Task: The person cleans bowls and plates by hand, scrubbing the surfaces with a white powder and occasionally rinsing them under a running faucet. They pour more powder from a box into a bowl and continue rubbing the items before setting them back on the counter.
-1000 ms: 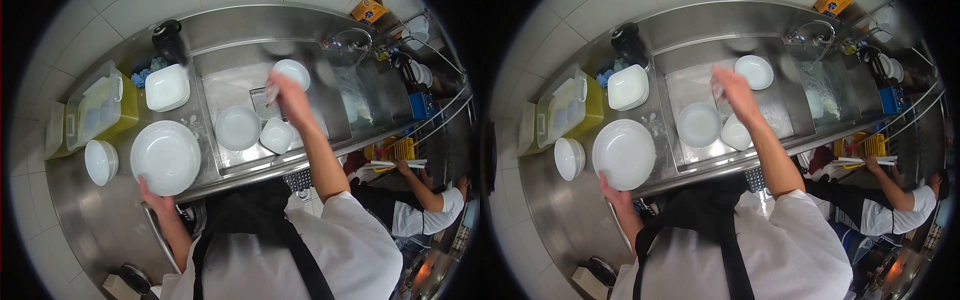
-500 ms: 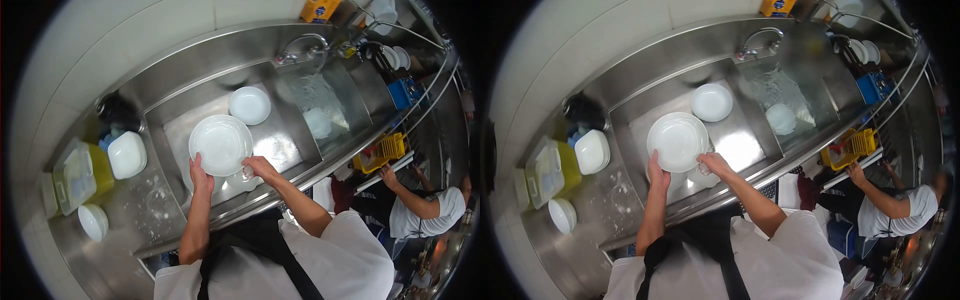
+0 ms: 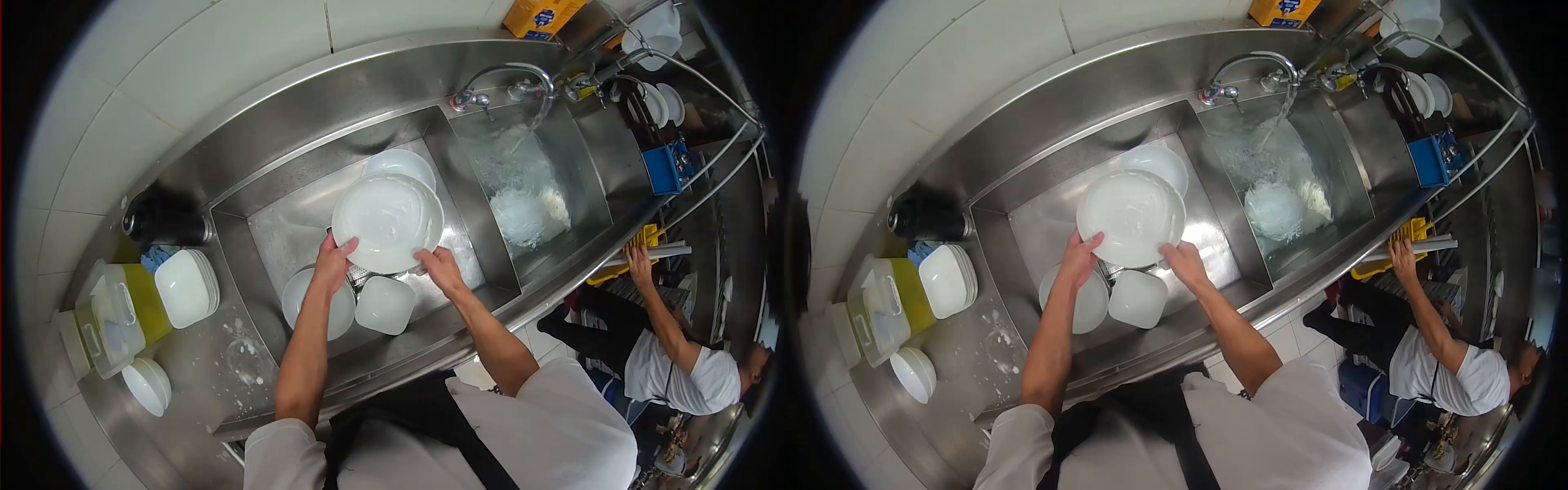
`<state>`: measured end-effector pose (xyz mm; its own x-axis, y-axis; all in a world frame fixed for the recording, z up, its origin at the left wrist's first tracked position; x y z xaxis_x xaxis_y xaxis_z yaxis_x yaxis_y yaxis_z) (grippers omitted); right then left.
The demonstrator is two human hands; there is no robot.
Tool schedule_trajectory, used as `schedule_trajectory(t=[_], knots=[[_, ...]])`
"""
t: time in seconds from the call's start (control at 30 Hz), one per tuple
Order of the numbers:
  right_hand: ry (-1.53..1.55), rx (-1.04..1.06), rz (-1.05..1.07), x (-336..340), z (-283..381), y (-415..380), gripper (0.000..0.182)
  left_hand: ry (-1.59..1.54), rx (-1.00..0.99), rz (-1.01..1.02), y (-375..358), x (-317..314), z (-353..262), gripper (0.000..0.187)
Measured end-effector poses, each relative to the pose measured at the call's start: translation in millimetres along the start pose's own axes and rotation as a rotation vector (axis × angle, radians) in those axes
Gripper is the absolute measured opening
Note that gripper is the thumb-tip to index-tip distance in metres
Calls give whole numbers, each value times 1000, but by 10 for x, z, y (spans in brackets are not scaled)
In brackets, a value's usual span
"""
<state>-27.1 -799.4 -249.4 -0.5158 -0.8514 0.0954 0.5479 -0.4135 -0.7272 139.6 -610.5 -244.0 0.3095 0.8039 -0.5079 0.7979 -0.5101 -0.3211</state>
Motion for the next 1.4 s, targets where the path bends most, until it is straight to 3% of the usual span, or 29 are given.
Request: schedule_trajectory(t=[0.07, 0.17, 0.23, 0.3, 0.37, 0.43, 0.5, 0.57, 0.63, 0.67, 0.73, 0.77, 0.83, 0.87, 0.9, 0.97, 1.0, 1.07, 1.1, 1.17, 1.23, 1.3, 1.37, 1.4], knots=[[-4, -37, -1, 91, 14, 165, 32, 387, 130, 117, 137, 43, -39, 53], [77, -91, 12, 123, 64, 336, 30, 396, 178, 119, 254, 9, -246, 61], [148, -300, 44, 139, 21, 418, 27, 338, 152, 115, 412, 416, -181, 65], [190, -333, 58, 154, 35, 535, 24, 847, -77, 89, 530, 917, -252, 73], [233, -365, 81, 131, 35, 701, 21, 1470, -174, 348, 629, 1886, 89, 86], [285, -410, 57, 110, 41, 903, 18, 1563, 196, 412, 632, 2624, 466, 91], [344, -400, -1, 26, 85, 1002, 17, 1505, 273, 390, 434, 2658, 442, 84], [478, -408, 86, -59, -16, 1231, 18, 1442, 351, 368, 222, 2604, 428, 78], [456, -406, 34, -153, 15, 1274, 18, 1207, 385, 131, 56, 2623, 465, 69], [441, -398, -21, -173, 25, 1280, 18, 1205, 386, 130, 14, 2600, 481, 69], [453, -388, 2, -212, -25, 1375, 15, 1352, 196, 71, 27, 2566, 460, 53], [472, -385, 30, -284, -74, 1418, 13, 1354, 200, 60, 37, 2607, 447, 53], [489, -385, 15, -335, -201, 1460, 15, 1401, 187, 222, -62, 2042, 75, 37], [508, -362, -12, -334, -197, 1490, 17, 1347, 79, 195, -148, 1826, -95, 20], [508, -358, -8, -361, -217, 1489, 17, 1349, 74, 192, -241, 1665, -227, 20], [557, -286, -27, -377, -262, 1416, 24, 1393, -248, 196, -445, 1305, -557, 27], [554, -281, -21, -377, -273, 1357, 24, 1394, -253, 189, -547, 1193, -636, 27], [510, -259, 43, -351, -257, 1197, 27, 1596, -890, 201, -850, 815, -993, 46], [504, -249, 50, -321, -203, 1069, 27, 1597, -900, 188, -960, 719, -1165, 46], [542, -183, 208, -288, -32, 657, 27, 1687, -1134, 264, -1301, 455, -1545, 55], [617, -180, 277, -236, 100, 235, 28, 1676, -1203, 203, -1573, 366, -1857, 59], [682, -194, 372, -361, 220, -226, 30, 1449, -1362, -70, -1895, 334, -2127, 57], [705, -194, 405, -607, 310, -674, 37, 1252, -1096, -484, -2182, 482, -2207, 40], [675, -215, 453, -815, 323, -894, 37, 933, -904, -670, -2265, 664, -2164, 37]])
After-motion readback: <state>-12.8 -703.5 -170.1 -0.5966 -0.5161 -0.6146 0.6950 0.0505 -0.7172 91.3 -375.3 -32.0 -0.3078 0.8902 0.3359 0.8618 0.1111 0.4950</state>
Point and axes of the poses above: each hand's wrist, its own y-axis towards the middle knuckle, its own x-axis out of the back of the hand, z = x × y, the point moved 5 cm from there along y, towards the middle knuckle, and after that the axes turned 13 degrees about -x, right-handed, at the moved point
